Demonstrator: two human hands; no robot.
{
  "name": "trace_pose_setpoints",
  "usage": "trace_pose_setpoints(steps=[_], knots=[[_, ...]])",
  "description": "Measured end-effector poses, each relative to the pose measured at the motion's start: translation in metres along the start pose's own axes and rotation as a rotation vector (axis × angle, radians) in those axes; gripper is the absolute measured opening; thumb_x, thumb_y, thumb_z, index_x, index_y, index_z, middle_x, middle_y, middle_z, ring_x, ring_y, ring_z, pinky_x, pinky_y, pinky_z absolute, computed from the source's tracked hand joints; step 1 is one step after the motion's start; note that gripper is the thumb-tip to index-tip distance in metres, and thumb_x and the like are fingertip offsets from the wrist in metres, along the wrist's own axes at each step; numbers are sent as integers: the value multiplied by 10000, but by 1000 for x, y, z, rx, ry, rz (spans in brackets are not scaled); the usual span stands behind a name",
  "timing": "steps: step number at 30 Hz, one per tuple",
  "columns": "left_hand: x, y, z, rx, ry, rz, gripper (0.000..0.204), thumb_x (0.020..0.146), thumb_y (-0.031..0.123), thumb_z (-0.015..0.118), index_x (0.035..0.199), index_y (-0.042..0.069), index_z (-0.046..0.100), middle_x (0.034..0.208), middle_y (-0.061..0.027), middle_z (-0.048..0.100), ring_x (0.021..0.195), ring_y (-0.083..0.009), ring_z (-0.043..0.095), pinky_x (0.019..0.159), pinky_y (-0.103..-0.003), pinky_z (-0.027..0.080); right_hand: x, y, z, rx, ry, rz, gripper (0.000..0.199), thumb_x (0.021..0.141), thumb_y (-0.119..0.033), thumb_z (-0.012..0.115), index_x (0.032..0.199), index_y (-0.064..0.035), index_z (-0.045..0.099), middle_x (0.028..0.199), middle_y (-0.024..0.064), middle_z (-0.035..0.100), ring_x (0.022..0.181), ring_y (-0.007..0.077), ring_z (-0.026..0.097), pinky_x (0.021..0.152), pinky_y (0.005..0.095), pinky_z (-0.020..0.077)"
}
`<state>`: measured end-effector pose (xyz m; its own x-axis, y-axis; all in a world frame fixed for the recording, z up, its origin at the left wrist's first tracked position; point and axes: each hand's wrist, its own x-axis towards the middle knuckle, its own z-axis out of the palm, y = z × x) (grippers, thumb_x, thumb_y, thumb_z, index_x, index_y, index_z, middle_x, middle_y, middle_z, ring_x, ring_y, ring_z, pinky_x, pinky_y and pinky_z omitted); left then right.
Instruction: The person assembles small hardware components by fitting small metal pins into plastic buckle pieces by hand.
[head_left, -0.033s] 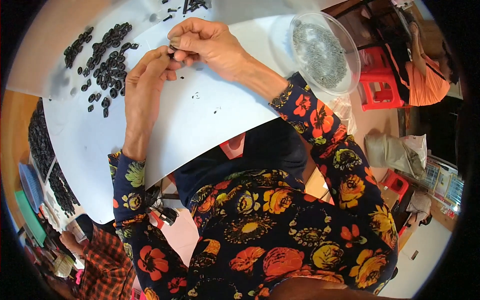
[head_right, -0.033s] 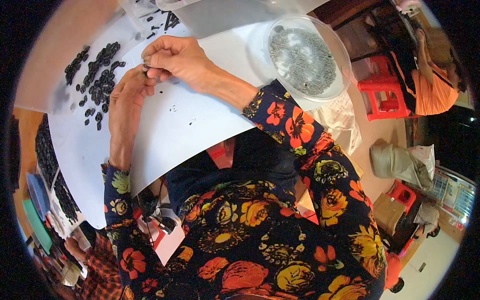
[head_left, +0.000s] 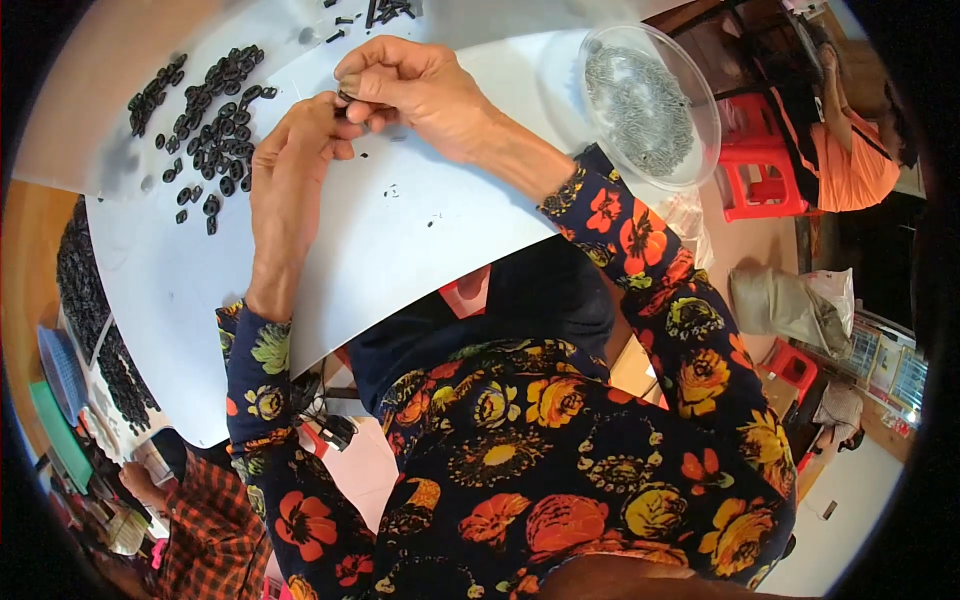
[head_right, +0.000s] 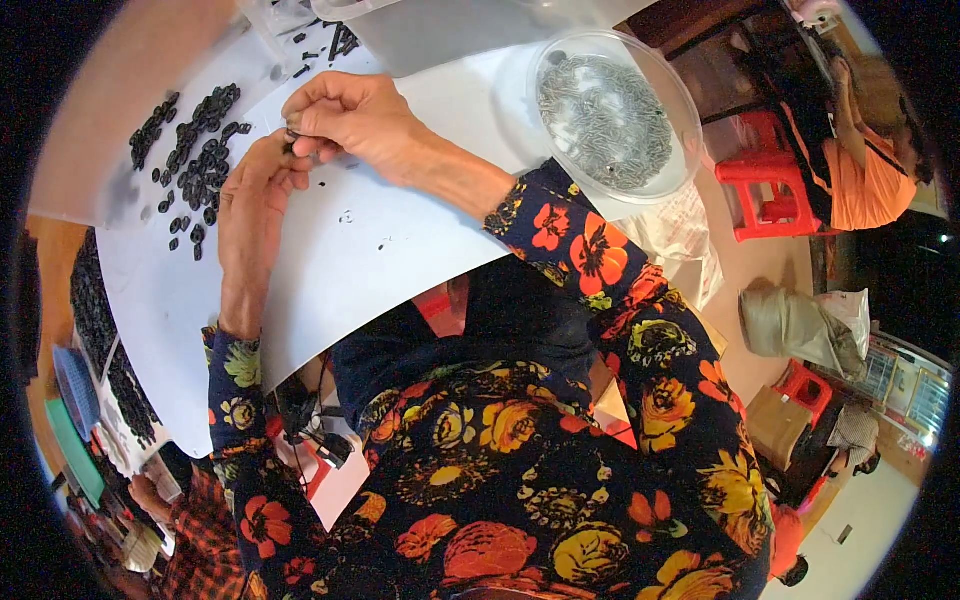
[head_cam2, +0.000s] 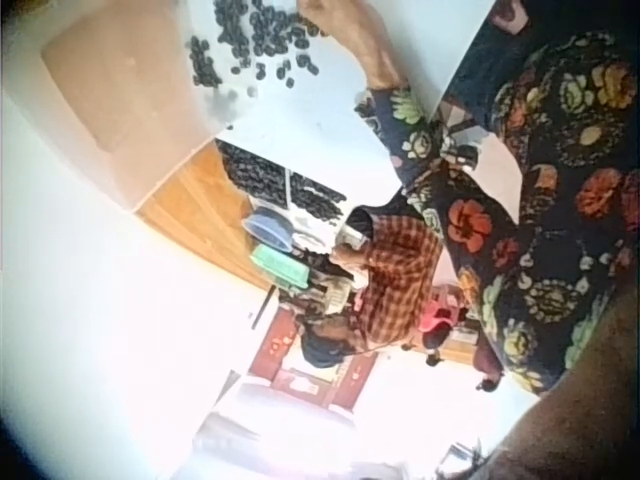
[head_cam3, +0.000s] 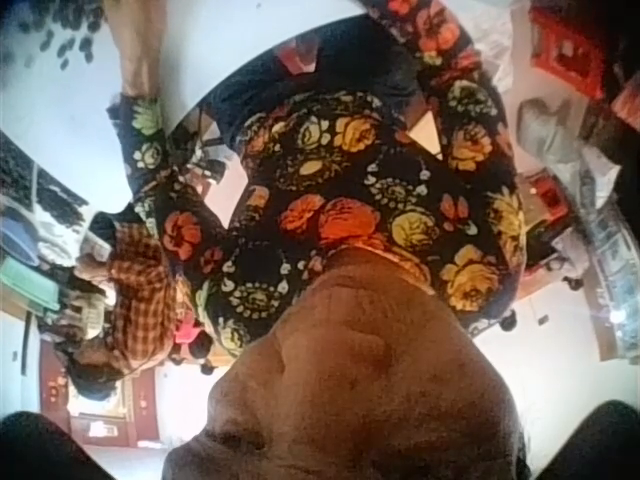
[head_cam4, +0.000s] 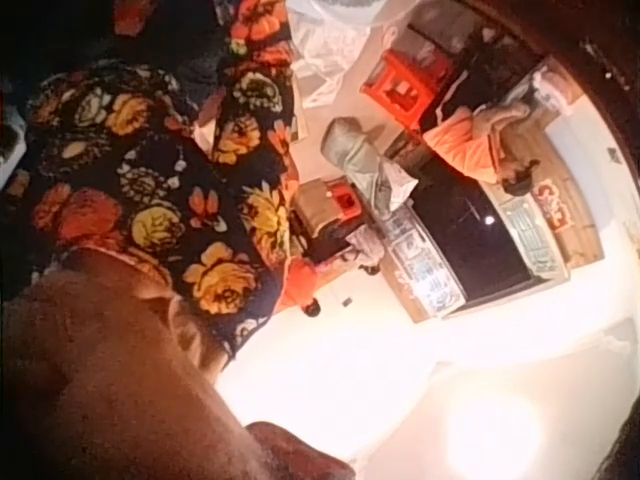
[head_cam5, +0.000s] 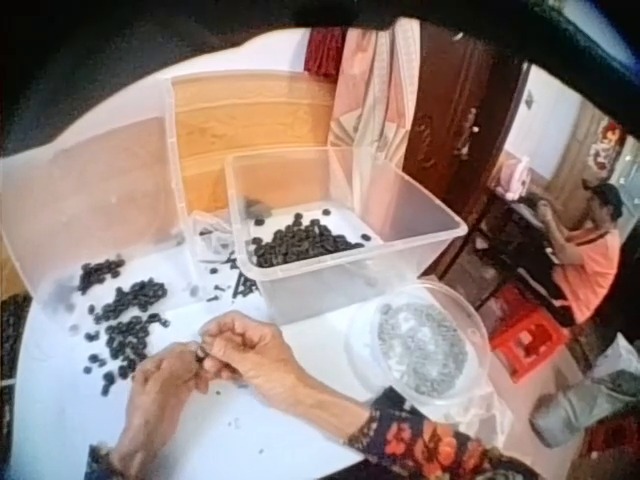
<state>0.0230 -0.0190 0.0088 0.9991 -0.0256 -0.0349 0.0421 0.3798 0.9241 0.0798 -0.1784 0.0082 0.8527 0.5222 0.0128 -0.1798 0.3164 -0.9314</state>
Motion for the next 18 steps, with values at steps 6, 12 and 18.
trace_pose_setpoints(steps=[6, 12, 18], knots=[[2, -4, -6, 73, 24, 91, 207, 907, 151, 541, 1044, 13, 612, 874, -42, 631, 748, -95, 525, 715, -231, 421, 1, 1, -3, -59, -20, -101, 173, 886, -133, 590, 1022, -28, 606, 799, 3, 604, 631, 62, 531, 600, 205, 456], [3, -1, -4, 199, 26, 19, 178, 915, 162, 526, 986, 20, 606, 815, -47, 632, 736, -93, 517, 733, -230, 415, -2, -4, -1, -178, 7, -131, 205, 886, -163, 596, 1039, -30, 624, 761, 9, 616, 655, 66, 565, 607, 198, 477], [8, 1, -17, 104, -39, -36, 194, 920, 169, 515, 972, 2, 600, 738, -47, 592, 737, -117, 520, 701, -248, 395, -2, -7, 2, -232, -10, -117, 192, 893, -109, 569, 1060, -27, 615, 772, 28, 633, 686, 81, 602, 656, 209, 509]])
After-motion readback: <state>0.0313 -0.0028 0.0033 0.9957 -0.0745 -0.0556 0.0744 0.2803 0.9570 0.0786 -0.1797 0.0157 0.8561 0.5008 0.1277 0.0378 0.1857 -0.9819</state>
